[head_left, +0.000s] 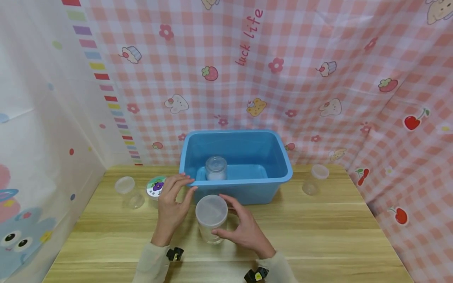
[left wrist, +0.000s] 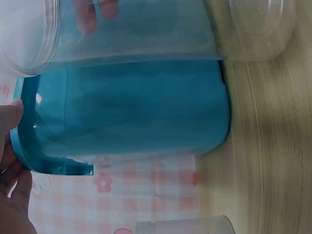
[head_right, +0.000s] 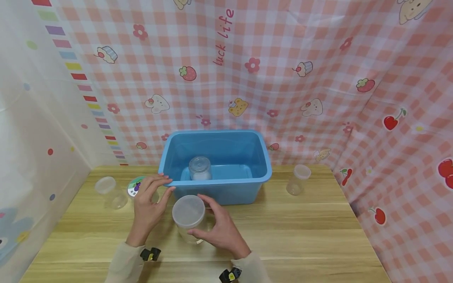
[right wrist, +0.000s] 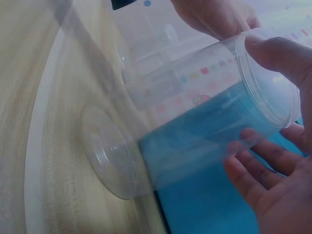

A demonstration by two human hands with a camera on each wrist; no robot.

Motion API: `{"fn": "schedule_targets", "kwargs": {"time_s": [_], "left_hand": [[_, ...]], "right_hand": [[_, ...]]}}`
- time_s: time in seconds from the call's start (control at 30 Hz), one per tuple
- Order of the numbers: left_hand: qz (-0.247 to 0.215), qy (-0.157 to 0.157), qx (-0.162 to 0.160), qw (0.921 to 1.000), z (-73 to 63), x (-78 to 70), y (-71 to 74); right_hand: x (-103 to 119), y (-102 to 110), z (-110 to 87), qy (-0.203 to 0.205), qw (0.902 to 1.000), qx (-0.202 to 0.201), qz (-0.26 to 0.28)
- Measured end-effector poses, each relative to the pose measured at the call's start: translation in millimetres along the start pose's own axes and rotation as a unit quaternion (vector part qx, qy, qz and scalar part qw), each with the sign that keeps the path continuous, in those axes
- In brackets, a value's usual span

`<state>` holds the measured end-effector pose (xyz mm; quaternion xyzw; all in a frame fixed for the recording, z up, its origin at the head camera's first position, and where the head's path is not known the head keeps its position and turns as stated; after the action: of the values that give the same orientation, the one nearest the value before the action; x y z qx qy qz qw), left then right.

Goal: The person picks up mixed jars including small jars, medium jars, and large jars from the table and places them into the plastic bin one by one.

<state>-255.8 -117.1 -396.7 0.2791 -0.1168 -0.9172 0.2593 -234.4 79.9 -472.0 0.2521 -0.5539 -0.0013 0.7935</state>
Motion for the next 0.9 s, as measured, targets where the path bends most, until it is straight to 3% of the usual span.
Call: {"fn": "schedule_targets", "kwargs": {"time_s": [0.57, 0.9], "left_hand": [[0.007, -0.003, -0.001, 1.0000, -1.8, 0.7, -0.4], [0.010, 0.012, 0.008, 0.9998, -0.4, 2.6, -0.8]], "right_hand": [[14.6, 0.1, -4.0, 0.038, 0.9992, -0.004, -0.011], [25.4, 3.5, -9.8, 0.023, 0.9995, -0.001, -0.020]]}}
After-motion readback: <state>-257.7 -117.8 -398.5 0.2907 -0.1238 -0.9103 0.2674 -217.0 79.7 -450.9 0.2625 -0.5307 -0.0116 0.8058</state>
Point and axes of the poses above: each hand's wrist, its own z-axis towards the middle knuckle, its own y-axis out of the back of the hand, x = y × z, the point moved 10 cm from there along z, towards the middle knuckle, and after that the axes turned 3 degrees about x, right-handed, at the moved point
